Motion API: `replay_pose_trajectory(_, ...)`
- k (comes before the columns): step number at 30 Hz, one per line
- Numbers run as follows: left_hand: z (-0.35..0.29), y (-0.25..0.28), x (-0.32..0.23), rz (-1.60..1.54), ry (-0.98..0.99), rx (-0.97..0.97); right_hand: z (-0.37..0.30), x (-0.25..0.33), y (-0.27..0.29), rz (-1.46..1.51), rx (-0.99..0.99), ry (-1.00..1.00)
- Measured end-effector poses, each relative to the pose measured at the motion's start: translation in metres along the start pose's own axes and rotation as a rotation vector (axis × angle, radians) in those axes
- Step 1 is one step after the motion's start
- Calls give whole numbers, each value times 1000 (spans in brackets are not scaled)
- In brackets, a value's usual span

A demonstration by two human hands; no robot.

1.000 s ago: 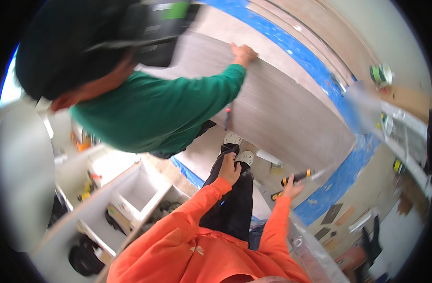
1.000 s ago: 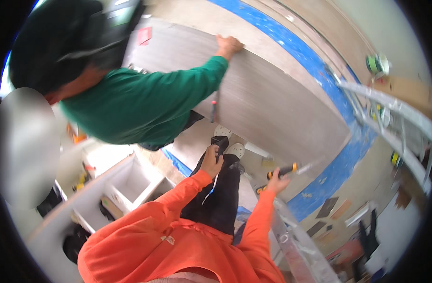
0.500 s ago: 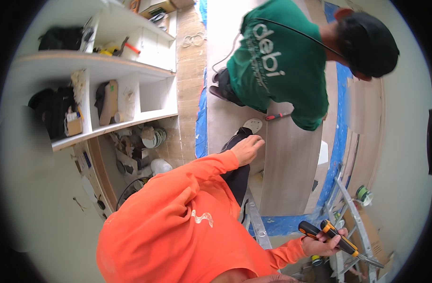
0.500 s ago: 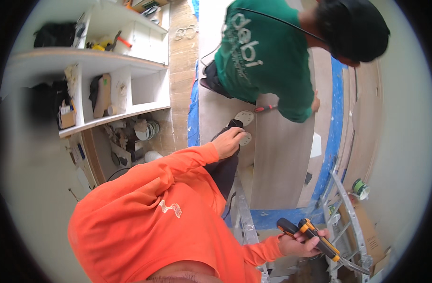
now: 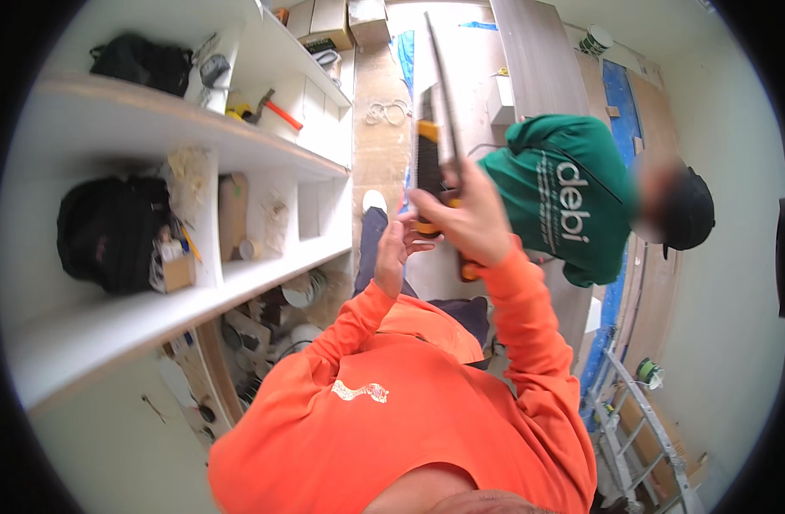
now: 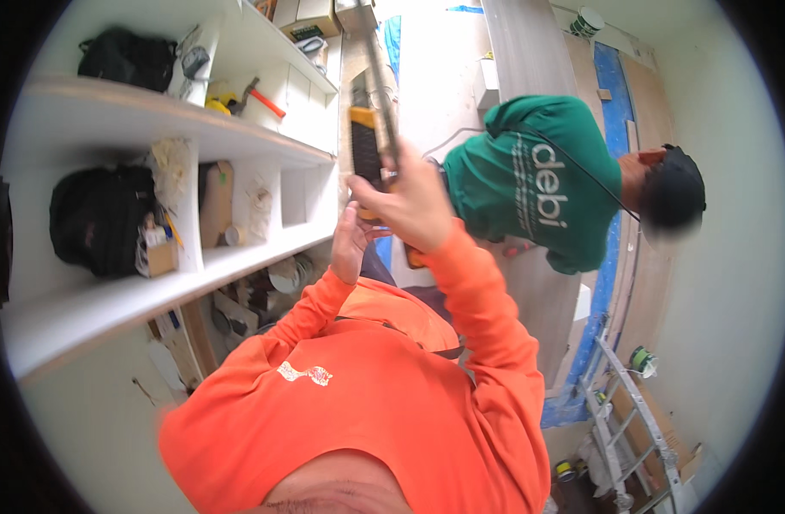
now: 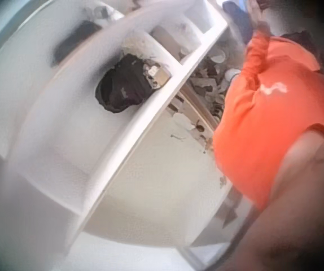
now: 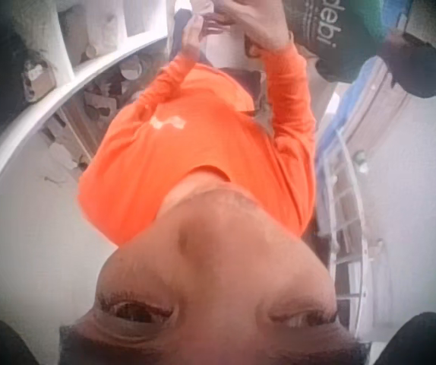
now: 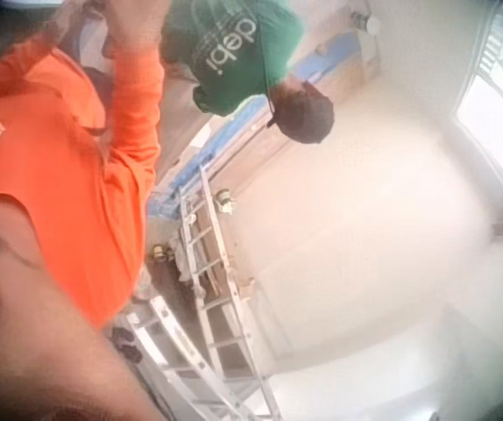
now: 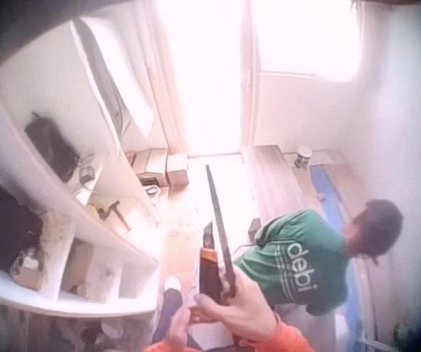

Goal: The person sits on the floor and uses a utility knife and a metal file to trim and smooth the edges of a large cabinet panel. They repeatedly score the edge with the knife and file the surface to remove burrs, while another person works nearby.

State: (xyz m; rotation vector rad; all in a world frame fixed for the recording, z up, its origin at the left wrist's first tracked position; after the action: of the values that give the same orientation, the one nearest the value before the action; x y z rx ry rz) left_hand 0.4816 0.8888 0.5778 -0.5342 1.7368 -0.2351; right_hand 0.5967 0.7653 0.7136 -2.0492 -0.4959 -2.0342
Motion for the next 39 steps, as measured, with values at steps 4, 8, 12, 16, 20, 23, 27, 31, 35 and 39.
replay_pose_trajectory(4,94,80,-71,-162,105,-206,111,-68,-133,-24,-164,-120)
replay_pose_trajectory(8,153,140,-122,5,225,-255,177,-96,-198,51,-245,-217)
replay_pose_trajectory(12,177,167,-154,112,92,-99,208,-95,-214,20,-186,-177)
replay_pose_trajectory(16,200,186,-160,210,225,-15,228,-98,-217,81,-194,-286)
replay_pose_trajectory(20,230,193,-149,352,213,-66,257,-114,-206,-22,-194,-382)
replay_pose_trajectory(23,255,197,-145,498,215,-166,291,-140,-167,-276,-266,-389)
replay_pose_trajectory(27,314,199,-141,591,213,-246,362,-188,-69,-288,-306,-573)
replay_pose_trajectory(31,436,204,-133,687,328,-243,442,-228,23,102,-278,-835)
replay_pose_trajectory(35,582,184,-115,770,409,-249,495,-242,106,150,-388,-947)
replay_pose_trajectory(39,708,139,-120,1083,316,-90,544,-251,199,-87,-410,-1046)
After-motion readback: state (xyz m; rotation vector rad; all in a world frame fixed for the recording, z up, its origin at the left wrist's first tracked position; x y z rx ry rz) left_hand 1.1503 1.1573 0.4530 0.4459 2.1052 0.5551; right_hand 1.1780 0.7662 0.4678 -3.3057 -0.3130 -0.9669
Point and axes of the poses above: each hand's wrist, its own z-axis towards the middle knuckle, its own y-axis out of the back of the hand, x = y × z, the point moved 1 cm from there along z, towards the middle knuckle, and after that the axes turned 1 degree about z, right-handed, at the moved point
